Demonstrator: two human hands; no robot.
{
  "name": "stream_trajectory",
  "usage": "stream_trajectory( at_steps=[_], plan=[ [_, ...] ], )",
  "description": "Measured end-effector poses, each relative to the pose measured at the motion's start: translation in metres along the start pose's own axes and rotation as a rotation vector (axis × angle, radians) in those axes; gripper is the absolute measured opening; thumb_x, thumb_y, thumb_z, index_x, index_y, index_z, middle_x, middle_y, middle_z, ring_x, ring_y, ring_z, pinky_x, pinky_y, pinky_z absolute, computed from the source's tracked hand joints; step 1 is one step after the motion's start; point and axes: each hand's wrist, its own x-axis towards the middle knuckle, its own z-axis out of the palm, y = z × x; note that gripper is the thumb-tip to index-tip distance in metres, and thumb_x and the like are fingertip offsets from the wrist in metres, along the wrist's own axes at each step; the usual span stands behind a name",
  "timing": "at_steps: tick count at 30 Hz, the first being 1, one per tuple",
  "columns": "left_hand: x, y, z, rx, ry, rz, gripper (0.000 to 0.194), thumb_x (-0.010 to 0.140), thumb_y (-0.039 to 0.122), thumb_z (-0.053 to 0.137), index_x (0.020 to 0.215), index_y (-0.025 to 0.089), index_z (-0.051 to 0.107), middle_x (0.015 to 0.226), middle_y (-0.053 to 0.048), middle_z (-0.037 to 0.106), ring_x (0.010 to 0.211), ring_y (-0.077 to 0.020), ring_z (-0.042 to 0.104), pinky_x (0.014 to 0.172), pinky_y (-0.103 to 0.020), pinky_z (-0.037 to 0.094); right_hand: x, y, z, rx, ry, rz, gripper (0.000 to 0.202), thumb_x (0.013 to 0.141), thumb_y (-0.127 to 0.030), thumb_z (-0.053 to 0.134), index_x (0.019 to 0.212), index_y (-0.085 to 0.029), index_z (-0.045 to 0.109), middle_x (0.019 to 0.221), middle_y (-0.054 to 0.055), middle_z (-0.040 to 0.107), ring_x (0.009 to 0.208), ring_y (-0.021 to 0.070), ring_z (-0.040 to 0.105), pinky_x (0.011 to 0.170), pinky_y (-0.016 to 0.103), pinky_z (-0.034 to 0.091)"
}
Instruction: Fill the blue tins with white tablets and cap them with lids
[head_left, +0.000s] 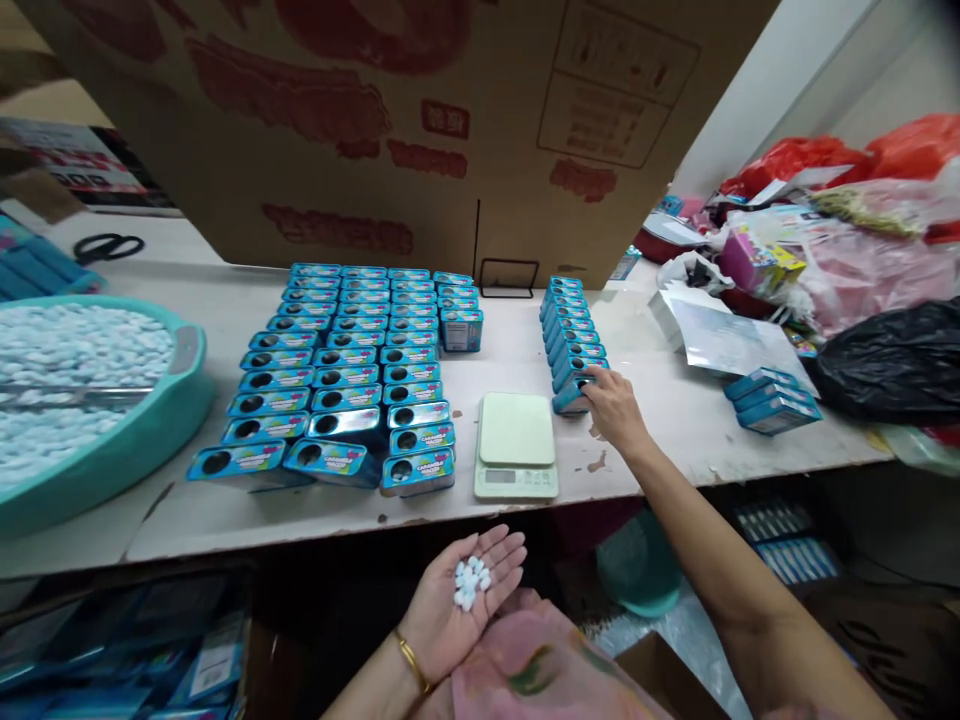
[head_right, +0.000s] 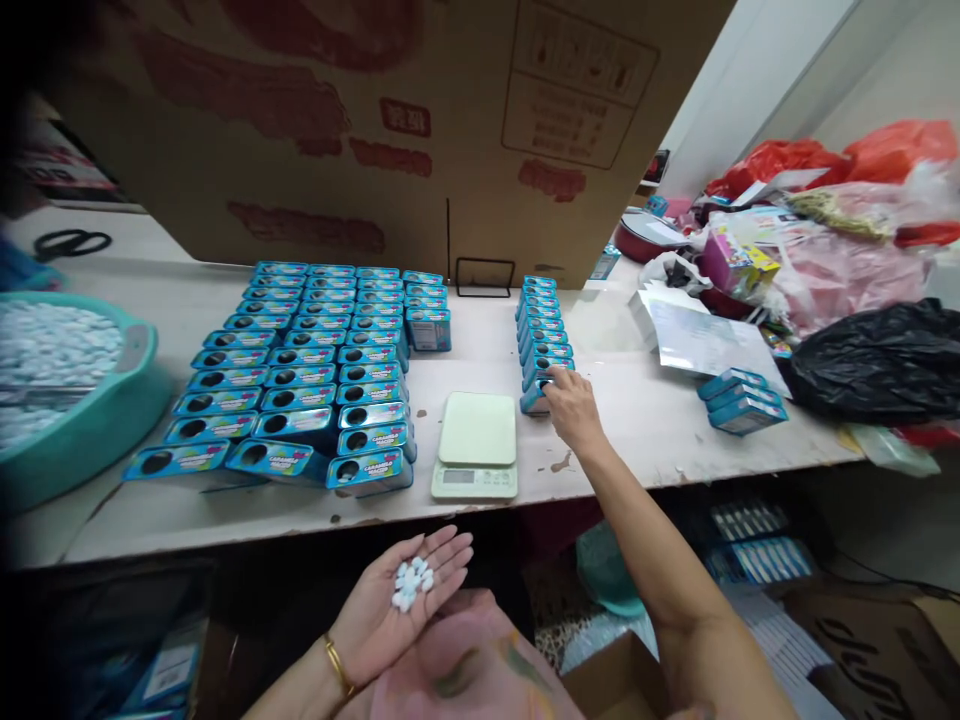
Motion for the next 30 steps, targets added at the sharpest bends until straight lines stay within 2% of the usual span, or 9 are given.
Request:
stream_trajectory(
  at_steps=[3, 6, 10, 13, 16, 19, 22, 25, 30],
  plan=[
    [0.000, -0.002, -0.001, -0.009, -0.004, 0.013, 0.034, 0.075, 0.019, 0.048, 0.106, 0.004, 0.050, 0.106, -0.017, 0.058, 0.106, -0.0263, 0.048, 0.086, -0.035, 0.042, -0.005, -0.008, -0.022, 0.018, 0.010, -0.005, 0.016, 0.084, -0.026, 0.042, 0.081, -0.017, 0.055, 0.109, 0.010, 0.052, 0.093, 0.0220, 0.047, 0.076, 0.036, 0.035],
    [0.002, -0.005, 0.002, -0.011, -0.022, 0.013, 0.034, 0.075, 0.019, 0.048, 0.105, 0.004, 0.051, 0.107, -0.017, 0.058, 0.109, -0.0266, 0.046, 0.088, -0.035, 0.041, -0.003, -0.030, -0.039, 0.067, -0.001, -0.119, 0.018, 0.084, -0.030, 0.042, 0.085, -0.017, 0.055, 0.108, 0.008, 0.052, 0.094, 0.0201, 0.046, 0.078, 0.033, 0.036],
    [0.005, -0.004, 0.008, -0.039, -0.059, 0.084, 0.030, 0.077, 0.018, 0.045, 0.104, 0.005, 0.052, 0.112, -0.016, 0.055, 0.111, -0.0257, 0.043, 0.091, -0.037, 0.039, 0.006, -0.067, -0.043, 0.089, -0.086, -0.303, 0.016, 0.084, -0.025, 0.042, 0.087, -0.017, 0.055, 0.105, 0.006, 0.052, 0.092, 0.0191, 0.045, 0.078, 0.033, 0.036],
    [0.007, 0.000, 0.011, -0.063, -0.105, 0.138, 0.030, 0.078, 0.019, 0.043, 0.103, 0.005, 0.052, 0.114, -0.017, 0.053, 0.112, -0.0257, 0.042, 0.092, -0.038, 0.037, 0.005, -0.088, -0.044, 0.132, -0.089, -0.333, 0.016, 0.084, -0.022, 0.042, 0.090, -0.016, 0.056, 0.108, 0.009, 0.051, 0.096, 0.0206, 0.043, 0.082, 0.035, 0.035],
    [0.009, 0.003, 0.011, -0.082, -0.136, 0.170, 0.029, 0.079, 0.021, 0.042, 0.099, 0.005, 0.054, 0.106, -0.016, 0.058, 0.105, -0.0236, 0.049, 0.088, -0.038, 0.041, -0.013, -0.111, -0.050, 0.268, -0.071, -0.303, 0.021, 0.084, -0.023, 0.041, 0.100, -0.014, 0.053, 0.111, 0.011, 0.049, 0.101, 0.0210, 0.040, 0.086, 0.036, 0.033],
    [0.011, 0.002, 0.007, -0.112, -0.121, 0.170, 0.025, 0.080, 0.023, 0.041, 0.092, 0.009, 0.057, 0.082, -0.008, 0.064, 0.082, -0.0160, 0.060, 0.073, -0.029, 0.047, -0.045, -0.141, -0.051, 0.453, -0.227, -0.394, 0.029, 0.082, -0.025, 0.045, 0.108, -0.013, 0.048, 0.103, 0.010, 0.051, 0.094, 0.0190, 0.044, 0.081, 0.033, 0.038],
    [0.012, 0.000, 0.003, -0.092, -0.104, 0.114, 0.028, 0.082, 0.024, 0.038, 0.097, 0.009, 0.056, 0.081, -0.007, 0.064, 0.076, -0.0133, 0.060, 0.068, -0.025, 0.047, -0.073, -0.163, -0.043, 0.513, -0.383, -0.432, 0.034, 0.077, -0.020, 0.049, 0.110, -0.011, 0.044, 0.098, 0.010, 0.051, 0.094, 0.0195, 0.043, 0.082, 0.033, 0.039],
    [0.012, -0.004, 0.002, -0.069, -0.125, 0.068, 0.031, 0.082, 0.026, 0.038, 0.100, 0.007, 0.054, 0.084, -0.009, 0.063, 0.078, -0.0140, 0.059, 0.073, -0.027, 0.046, -0.087, -0.166, -0.034, 0.541, -0.436, -0.410, 0.029, 0.078, -0.013, 0.046, 0.107, -0.011, 0.046, 0.099, 0.009, 0.050, 0.096, 0.0182, 0.042, 0.083, 0.031, 0.039],
    [0.012, -0.008, 0.006, -0.107, -0.082, 0.032, 0.020, 0.080, 0.022, 0.042, 0.075, 0.010, 0.057, 0.065, -0.003, 0.060, 0.064, -0.0098, 0.058, 0.072, -0.025, 0.046, -0.082, -0.154, -0.031, 0.602, -0.475, -0.403, 0.017, 0.080, -0.013, 0.042, 0.096, -0.013, 0.049, 0.089, 0.006, 0.051, 0.084, 0.0149, 0.046, 0.077, 0.028, 0.041]
  ],
)
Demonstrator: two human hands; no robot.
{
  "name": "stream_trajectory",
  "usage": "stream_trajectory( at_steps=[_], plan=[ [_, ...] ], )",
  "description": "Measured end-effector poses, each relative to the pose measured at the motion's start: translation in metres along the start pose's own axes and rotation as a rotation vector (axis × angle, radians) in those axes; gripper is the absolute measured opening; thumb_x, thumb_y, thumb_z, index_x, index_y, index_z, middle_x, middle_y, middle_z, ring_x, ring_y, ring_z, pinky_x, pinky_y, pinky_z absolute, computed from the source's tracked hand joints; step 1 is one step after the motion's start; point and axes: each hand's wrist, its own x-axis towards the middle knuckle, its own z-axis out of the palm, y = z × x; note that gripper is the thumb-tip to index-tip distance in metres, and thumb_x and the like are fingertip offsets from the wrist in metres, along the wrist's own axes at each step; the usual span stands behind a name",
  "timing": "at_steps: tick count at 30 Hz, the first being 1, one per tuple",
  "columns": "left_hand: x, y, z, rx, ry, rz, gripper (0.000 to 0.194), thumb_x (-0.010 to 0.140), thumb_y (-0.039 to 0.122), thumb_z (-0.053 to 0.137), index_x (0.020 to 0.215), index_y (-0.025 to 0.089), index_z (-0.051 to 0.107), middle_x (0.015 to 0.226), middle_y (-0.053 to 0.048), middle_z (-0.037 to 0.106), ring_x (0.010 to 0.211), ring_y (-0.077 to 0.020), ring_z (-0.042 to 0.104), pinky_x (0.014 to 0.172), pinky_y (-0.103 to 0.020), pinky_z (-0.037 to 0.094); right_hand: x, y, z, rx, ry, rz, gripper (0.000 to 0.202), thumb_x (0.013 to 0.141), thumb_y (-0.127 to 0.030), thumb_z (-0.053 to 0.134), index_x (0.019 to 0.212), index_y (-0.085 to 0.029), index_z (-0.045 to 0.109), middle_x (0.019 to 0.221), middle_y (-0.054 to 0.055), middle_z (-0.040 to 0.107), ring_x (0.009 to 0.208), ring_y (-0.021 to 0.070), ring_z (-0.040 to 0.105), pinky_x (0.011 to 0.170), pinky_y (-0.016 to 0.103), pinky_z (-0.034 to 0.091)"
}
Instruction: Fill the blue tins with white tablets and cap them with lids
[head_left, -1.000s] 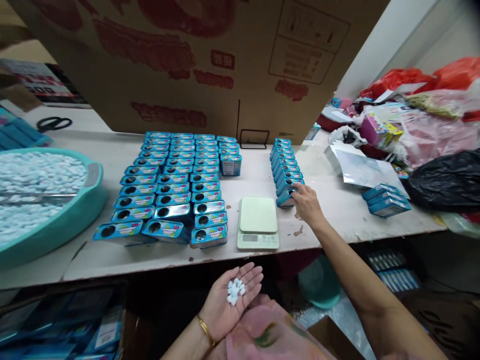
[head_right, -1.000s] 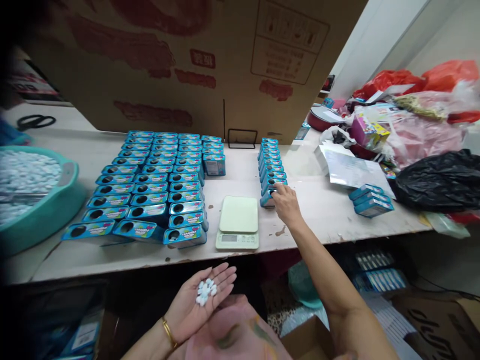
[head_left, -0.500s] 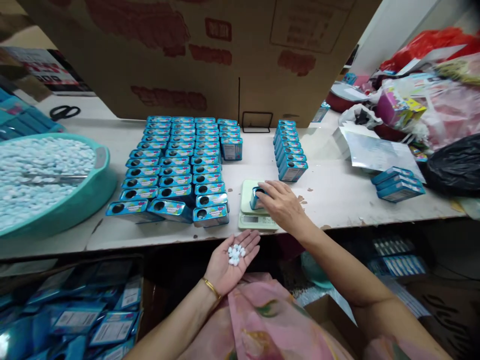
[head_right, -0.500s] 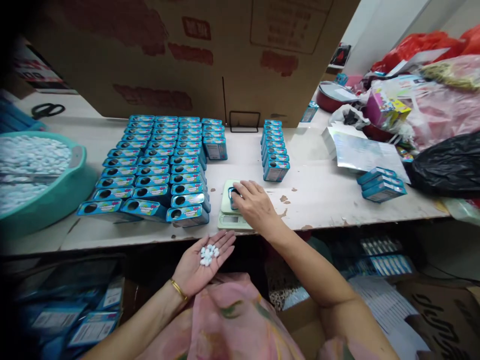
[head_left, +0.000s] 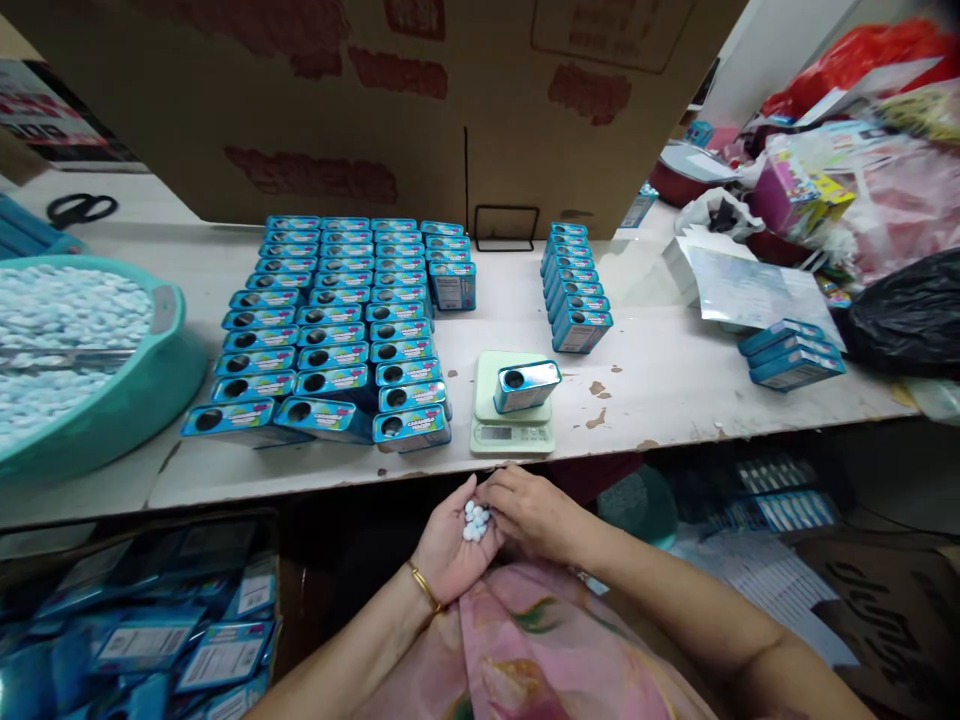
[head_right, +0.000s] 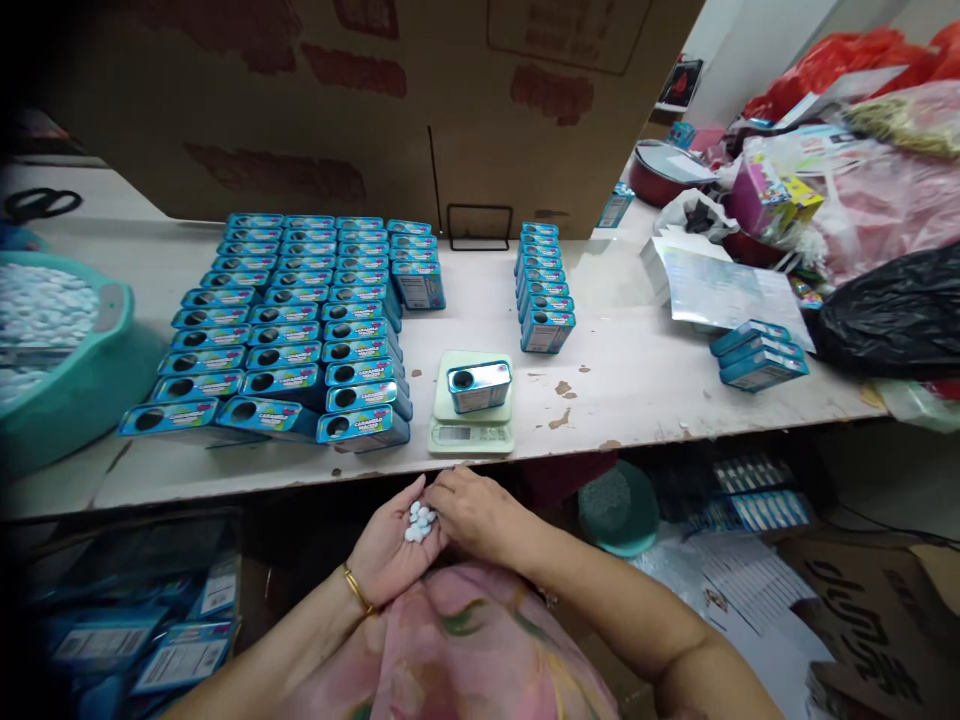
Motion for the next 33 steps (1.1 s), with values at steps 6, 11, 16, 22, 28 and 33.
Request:
stream_trajectory(
  at_steps=[6, 11, 16, 22, 28, 33],
  plan=[
    [-0.001, 0.001, 0.009, 0.002, 0.029, 0.012, 0.019, 0.081, 0.019, 0.041, 0.074, 0.009, 0.056, 0.064, -0.002, 0.060, 0.062, -0.0094, 0.058, 0.071, -0.026, 0.048, 0.002, 0.001, -0.008, -0.028, -0.028, 0.001, 0.014, 0.078, -0.013, 0.046, 0.092, -0.013, 0.049, 0.085, 0.007, 0.051, 0.082, 0.0163, 0.046, 0.072, 0.028, 0.043],
    [0.002, 0.006, 0.013, -0.015, -0.086, 0.044, 0.023, 0.082, 0.019, 0.039, 0.077, 0.008, 0.058, 0.067, -0.004, 0.062, 0.066, -0.0108, 0.059, 0.079, -0.030, 0.046, 0.003, 0.009, -0.025, 0.082, 0.090, -0.021, 0.017, 0.081, -0.014, 0.041, 0.097, -0.014, 0.049, 0.084, 0.007, 0.053, 0.082, 0.0146, 0.049, 0.072, 0.027, 0.044],
    [0.002, 0.014, 0.015, 0.027, -0.104, 0.035, 0.031, 0.081, 0.023, 0.040, 0.098, 0.002, 0.055, 0.103, -0.017, 0.059, 0.104, -0.0238, 0.050, 0.092, -0.036, 0.037, 0.015, 0.033, -0.068, 0.075, 0.341, 0.044, 0.014, 0.081, -0.013, 0.040, 0.090, -0.015, 0.051, 0.085, 0.006, 0.054, 0.082, 0.0139, 0.049, 0.074, 0.026, 0.043],
    [0.000, 0.017, 0.012, 0.020, -0.088, 0.040, 0.034, 0.079, 0.022, 0.042, 0.104, 0.002, 0.052, 0.119, -0.020, 0.048, 0.115, -0.0269, 0.038, 0.095, -0.036, 0.034, 0.041, 0.062, -0.098, -0.137, 0.370, 0.069, 0.017, 0.083, -0.015, 0.039, 0.089, -0.015, 0.055, 0.084, 0.006, 0.053, 0.079, 0.0142, 0.051, 0.072, 0.027, 0.042],
    [0.001, 0.017, 0.007, 0.028, -0.099, 0.037, 0.033, 0.080, 0.023, 0.042, 0.104, 0.004, 0.053, 0.118, -0.019, 0.050, 0.115, -0.0263, 0.039, 0.093, -0.037, 0.036, 0.044, 0.066, -0.098, -0.138, 0.389, 0.066, 0.020, 0.085, -0.018, 0.038, 0.095, -0.016, 0.055, 0.089, 0.006, 0.054, 0.083, 0.0137, 0.051, 0.074, 0.026, 0.043],
    [0.000, 0.016, 0.008, 0.025, -0.107, 0.042, 0.031, 0.080, 0.024, 0.041, 0.100, 0.005, 0.056, 0.107, -0.017, 0.058, 0.108, -0.0242, 0.047, 0.091, -0.036, 0.038, 0.027, 0.027, -0.077, -0.046, 0.407, 0.047, 0.021, 0.085, -0.019, 0.038, 0.099, -0.015, 0.053, 0.096, 0.008, 0.053, 0.091, 0.0145, 0.049, 0.080, 0.027, 0.042]
  ],
)
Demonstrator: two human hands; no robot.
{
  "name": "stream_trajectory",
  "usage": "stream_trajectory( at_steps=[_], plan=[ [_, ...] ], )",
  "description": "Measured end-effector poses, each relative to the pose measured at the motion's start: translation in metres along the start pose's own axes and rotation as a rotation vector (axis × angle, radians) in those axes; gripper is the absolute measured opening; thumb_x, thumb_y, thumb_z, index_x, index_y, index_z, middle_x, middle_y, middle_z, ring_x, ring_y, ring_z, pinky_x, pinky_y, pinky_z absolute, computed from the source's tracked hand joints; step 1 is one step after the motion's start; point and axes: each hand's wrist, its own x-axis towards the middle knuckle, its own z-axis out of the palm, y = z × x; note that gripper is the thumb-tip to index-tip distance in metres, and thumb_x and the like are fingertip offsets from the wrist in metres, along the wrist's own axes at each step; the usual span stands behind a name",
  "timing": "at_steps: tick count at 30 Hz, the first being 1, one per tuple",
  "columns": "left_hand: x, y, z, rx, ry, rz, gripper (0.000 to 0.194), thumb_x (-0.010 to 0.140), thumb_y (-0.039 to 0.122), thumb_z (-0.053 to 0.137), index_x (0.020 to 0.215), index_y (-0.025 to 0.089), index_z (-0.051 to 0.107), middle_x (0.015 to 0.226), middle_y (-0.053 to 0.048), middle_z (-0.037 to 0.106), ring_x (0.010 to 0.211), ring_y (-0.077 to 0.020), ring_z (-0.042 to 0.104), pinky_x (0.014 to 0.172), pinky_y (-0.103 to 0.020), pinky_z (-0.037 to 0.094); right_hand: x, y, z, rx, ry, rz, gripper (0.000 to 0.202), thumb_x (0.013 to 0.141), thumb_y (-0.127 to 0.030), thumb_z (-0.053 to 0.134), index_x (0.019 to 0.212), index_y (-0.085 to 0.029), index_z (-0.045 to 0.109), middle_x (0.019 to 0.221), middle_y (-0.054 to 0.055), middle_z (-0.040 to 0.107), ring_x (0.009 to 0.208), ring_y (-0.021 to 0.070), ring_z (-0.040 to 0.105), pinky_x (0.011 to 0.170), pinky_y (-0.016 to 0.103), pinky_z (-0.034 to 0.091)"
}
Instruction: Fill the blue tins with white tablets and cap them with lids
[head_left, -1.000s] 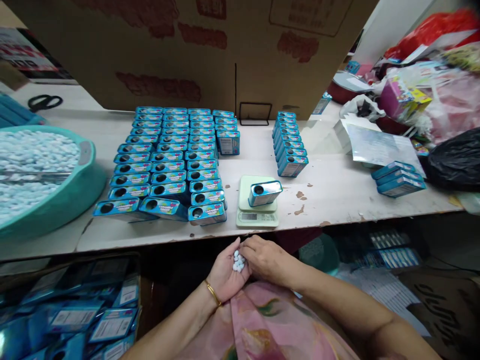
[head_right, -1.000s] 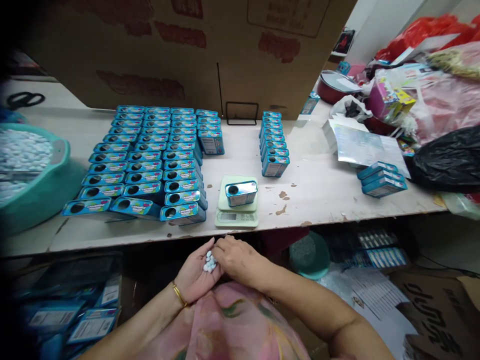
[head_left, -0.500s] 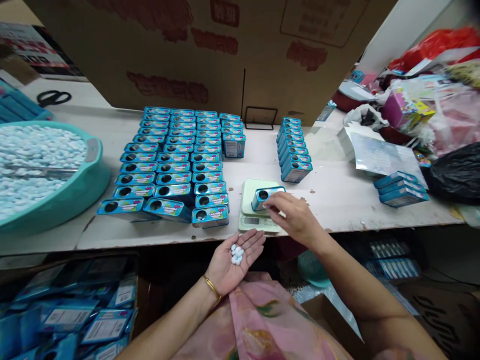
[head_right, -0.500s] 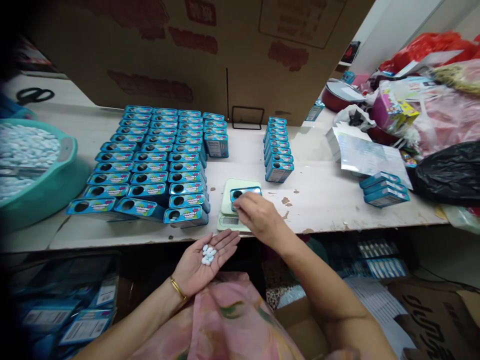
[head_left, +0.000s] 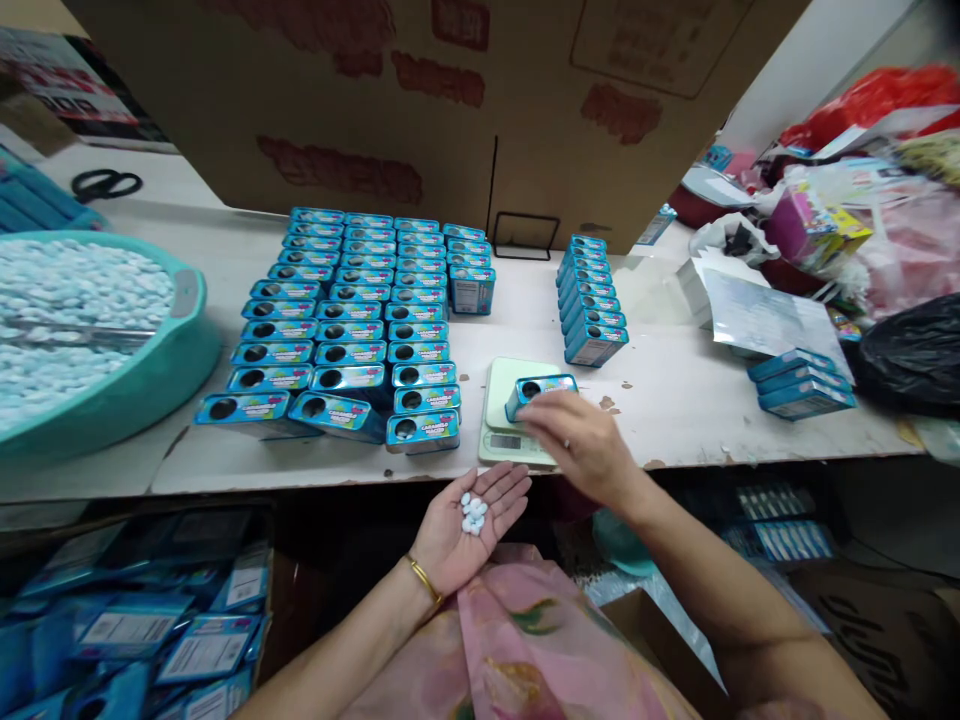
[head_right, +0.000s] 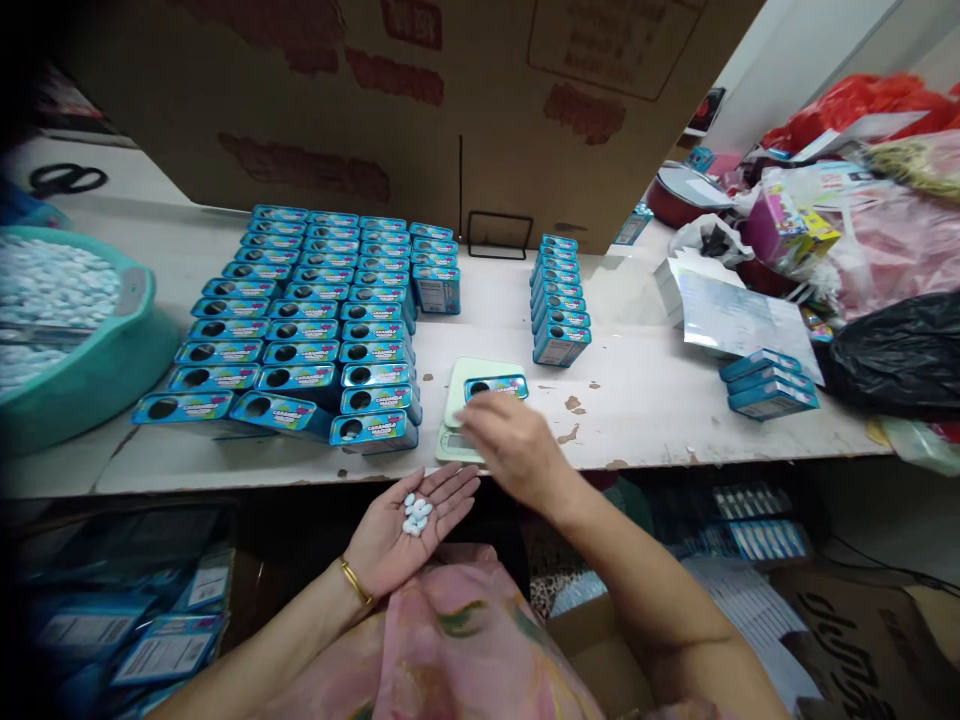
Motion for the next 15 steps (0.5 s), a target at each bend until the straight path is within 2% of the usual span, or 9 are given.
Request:
stream_trajectory(
  at_steps=[4, 7, 10, 15],
  plan=[
    [-0.001, -0.003, -0.002, -0.010, -0.001, -0.040, 0.033, 0.081, 0.029, 0.040, 0.104, 0.009, 0.054, 0.105, -0.013, 0.059, 0.104, -0.0216, 0.050, 0.089, -0.035, 0.039, -0.035, -0.039, 0.039, -0.055, -0.271, -0.140, 0.028, 0.083, -0.019, 0.041, 0.109, -0.012, 0.046, 0.098, 0.010, 0.053, 0.094, 0.0187, 0.047, 0.080, 0.033, 0.042],
    [0.000, -0.007, -0.004, -0.010, -0.002, -0.060, 0.040, 0.081, 0.030, 0.039, 0.110, 0.006, 0.049, 0.114, -0.017, 0.053, 0.111, -0.0233, 0.044, 0.093, -0.036, 0.034, -0.051, -0.047, 0.059, -0.079, -0.346, -0.129, 0.024, 0.083, -0.014, 0.038, 0.106, -0.013, 0.046, 0.095, 0.009, 0.053, 0.092, 0.0182, 0.047, 0.078, 0.033, 0.042],
    [0.001, -0.010, -0.005, 0.009, 0.012, -0.069, 0.040, 0.081, 0.028, 0.039, 0.112, 0.004, 0.048, 0.115, -0.018, 0.052, 0.113, -0.0233, 0.042, 0.094, -0.035, 0.033, -0.055, -0.040, 0.059, -0.018, -0.372, -0.146, 0.018, 0.083, -0.014, 0.038, 0.097, -0.014, 0.050, 0.092, 0.008, 0.053, 0.088, 0.0162, 0.049, 0.077, 0.029, 0.043],
    [0.000, -0.012, -0.002, 0.056, 0.046, -0.084, 0.036, 0.080, 0.025, 0.041, 0.111, 0.007, 0.049, 0.109, -0.015, 0.057, 0.104, -0.0210, 0.050, 0.088, -0.033, 0.039, -0.052, -0.031, 0.051, 0.026, -0.422, -0.104, 0.015, 0.082, -0.015, 0.041, 0.094, -0.014, 0.050, 0.094, 0.008, 0.053, 0.090, 0.0158, 0.049, 0.077, 0.029, 0.043]
  ],
)
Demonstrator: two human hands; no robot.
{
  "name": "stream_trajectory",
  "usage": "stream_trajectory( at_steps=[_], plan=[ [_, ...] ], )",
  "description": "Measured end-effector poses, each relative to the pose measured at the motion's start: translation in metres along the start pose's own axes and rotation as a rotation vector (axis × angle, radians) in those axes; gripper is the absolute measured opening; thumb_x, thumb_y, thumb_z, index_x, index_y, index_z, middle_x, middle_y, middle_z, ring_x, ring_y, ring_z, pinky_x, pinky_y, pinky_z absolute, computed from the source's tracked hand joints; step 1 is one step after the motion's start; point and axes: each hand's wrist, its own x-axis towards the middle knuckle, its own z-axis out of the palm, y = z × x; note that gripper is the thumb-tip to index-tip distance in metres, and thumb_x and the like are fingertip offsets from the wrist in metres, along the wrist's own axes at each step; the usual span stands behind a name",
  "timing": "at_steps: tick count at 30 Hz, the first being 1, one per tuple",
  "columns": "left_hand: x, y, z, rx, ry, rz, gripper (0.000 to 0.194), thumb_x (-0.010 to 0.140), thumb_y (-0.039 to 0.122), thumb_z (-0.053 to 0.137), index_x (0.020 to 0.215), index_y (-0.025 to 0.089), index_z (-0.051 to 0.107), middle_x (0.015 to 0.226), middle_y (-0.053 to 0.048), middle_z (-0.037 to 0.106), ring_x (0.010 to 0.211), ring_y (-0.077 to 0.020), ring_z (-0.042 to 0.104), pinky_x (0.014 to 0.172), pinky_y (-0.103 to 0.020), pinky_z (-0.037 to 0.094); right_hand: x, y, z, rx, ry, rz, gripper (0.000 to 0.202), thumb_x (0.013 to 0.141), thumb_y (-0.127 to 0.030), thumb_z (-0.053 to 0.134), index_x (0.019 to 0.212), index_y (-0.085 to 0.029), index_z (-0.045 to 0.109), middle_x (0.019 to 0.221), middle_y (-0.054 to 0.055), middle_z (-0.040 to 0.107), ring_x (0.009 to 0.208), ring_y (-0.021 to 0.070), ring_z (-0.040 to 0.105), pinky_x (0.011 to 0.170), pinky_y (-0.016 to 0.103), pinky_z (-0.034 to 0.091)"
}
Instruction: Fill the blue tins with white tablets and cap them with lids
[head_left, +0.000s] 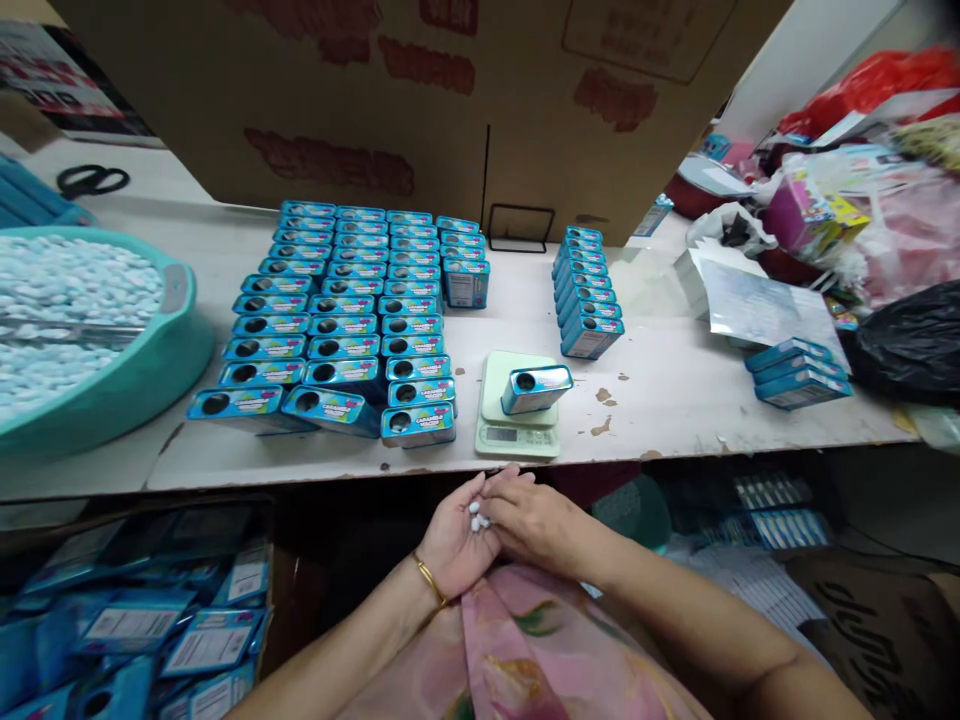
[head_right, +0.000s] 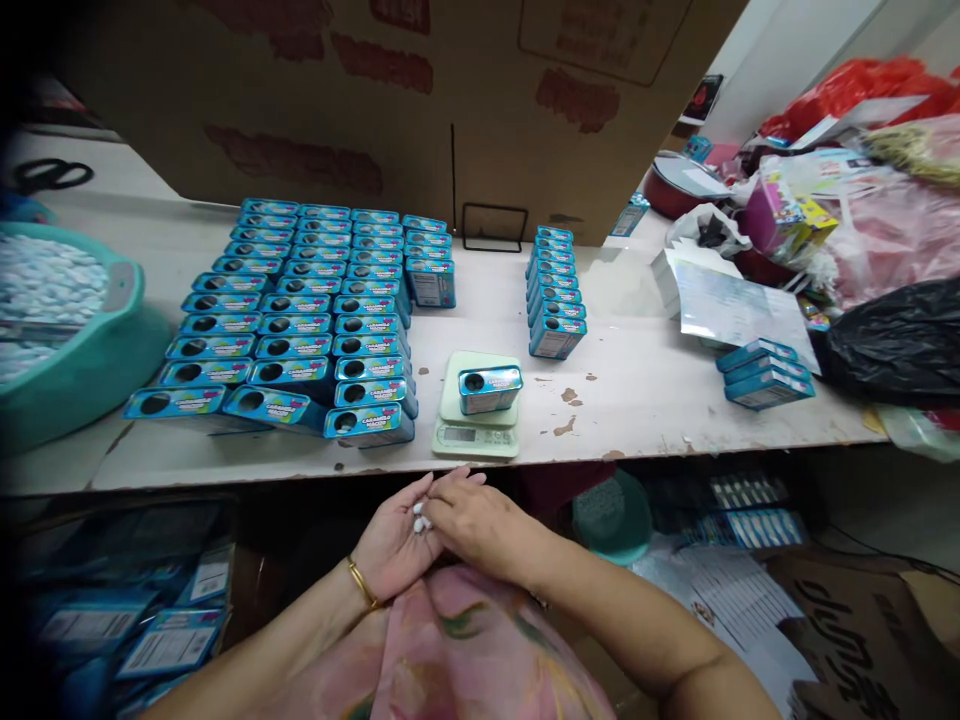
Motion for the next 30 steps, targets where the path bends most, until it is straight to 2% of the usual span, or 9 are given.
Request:
stream_trajectory(
  at_steps=[3, 5, 8, 10, 13, 15, 18, 22, 30],
  plan=[
    [-0.001, 0.000, 0.003, 0.002, -0.002, -0.018, 0.034, 0.080, 0.025, 0.040, 0.107, 0.008, 0.051, 0.100, -0.012, 0.061, 0.095, -0.0187, 0.055, 0.083, -0.031, 0.042, 0.001, 0.002, 0.000, 0.022, 0.015, -0.025, 0.014, 0.082, -0.014, 0.039, 0.091, -0.014, 0.051, 0.093, 0.008, 0.055, 0.089, 0.0161, 0.050, 0.078, 0.030, 0.044],
    [0.001, 0.002, 0.006, -0.021, -0.025, 0.020, 0.029, 0.081, 0.023, 0.040, 0.100, 0.008, 0.055, 0.087, -0.009, 0.063, 0.083, -0.0146, 0.059, 0.079, -0.028, 0.044, 0.001, 0.006, -0.003, 0.110, 0.084, -0.028, 0.015, 0.082, -0.015, 0.039, 0.093, -0.014, 0.051, 0.093, 0.008, 0.055, 0.090, 0.0154, 0.050, 0.079, 0.029, 0.043],
    [0.006, 0.006, 0.016, -0.077, -0.051, 0.095, 0.020, 0.080, 0.019, 0.040, 0.081, 0.010, 0.058, 0.069, -0.003, 0.062, 0.067, -0.0093, 0.058, 0.075, -0.025, 0.046, 0.004, 0.017, -0.018, 0.238, 0.200, 0.012, 0.018, 0.082, -0.015, 0.040, 0.097, -0.016, 0.050, 0.093, 0.006, 0.056, 0.089, 0.0131, 0.051, 0.078, 0.026, 0.044],
    [0.010, 0.011, 0.026, -0.088, -0.066, 0.127, 0.021, 0.080, 0.018, 0.040, 0.072, 0.010, 0.058, 0.066, -0.003, 0.061, 0.067, -0.0102, 0.058, 0.077, -0.028, 0.045, 0.007, 0.027, -0.034, 0.252, 0.245, 0.051, 0.018, 0.082, -0.013, 0.040, 0.097, -0.017, 0.051, 0.090, 0.005, 0.056, 0.084, 0.0114, 0.052, 0.075, 0.024, 0.044],
    [0.015, 0.018, 0.040, -0.047, -0.090, 0.161, 0.024, 0.080, 0.019, 0.039, 0.081, 0.007, 0.059, 0.081, -0.011, 0.064, 0.086, -0.0178, 0.058, 0.086, -0.035, 0.042, 0.016, 0.044, -0.062, 0.144, 0.331, 0.107, 0.016, 0.080, -0.014, 0.043, 0.094, -0.017, 0.052, 0.086, 0.004, 0.055, 0.080, 0.0112, 0.052, 0.072, 0.023, 0.044],
    [0.016, 0.020, 0.044, -0.014, -0.080, 0.158, 0.028, 0.079, 0.021, 0.040, 0.092, 0.004, 0.057, 0.097, -0.017, 0.061, 0.101, -0.0232, 0.052, 0.089, -0.037, 0.039, 0.023, 0.055, -0.079, 0.025, 0.378, 0.136, 0.015, 0.080, -0.014, 0.044, 0.092, -0.016, 0.053, 0.084, 0.004, 0.055, 0.079, 0.0119, 0.052, 0.071, 0.023, 0.043],
    [0.014, 0.018, 0.040, -0.009, -0.055, 0.143, 0.031, 0.077, 0.021, 0.043, 0.098, 0.002, 0.055, 0.110, -0.021, 0.054, 0.110, -0.0266, 0.044, 0.092, -0.038, 0.037, 0.033, 0.068, -0.093, -0.133, 0.331, 0.165, 0.014, 0.081, -0.016, 0.044, 0.089, -0.015, 0.055, 0.083, 0.005, 0.055, 0.076, 0.0127, 0.053, 0.069, 0.024, 0.043],
    [0.011, 0.013, 0.030, -0.023, -0.027, 0.132, 0.030, 0.077, 0.021, 0.043, 0.098, 0.003, 0.055, 0.113, -0.021, 0.053, 0.112, -0.0266, 0.043, 0.093, -0.037, 0.036, 0.041, 0.074, -0.094, -0.195, 0.263, 0.188, 0.016, 0.082, -0.017, 0.043, 0.090, -0.015, 0.057, 0.085, 0.005, 0.055, 0.077, 0.0127, 0.054, 0.068, 0.023, 0.043],
    [0.011, 0.013, 0.024, -0.023, -0.010, 0.116, 0.031, 0.077, 0.022, 0.044, 0.100, 0.004, 0.055, 0.112, -0.019, 0.054, 0.112, -0.0269, 0.042, 0.092, -0.037, 0.037, 0.035, 0.074, -0.088, 0.038, 0.474, 0.125, 0.016, 0.084, -0.017, 0.041, 0.091, -0.016, 0.056, 0.088, 0.005, 0.055, 0.084, 0.0123, 0.053, 0.075, 0.025, 0.043]
  ],
)
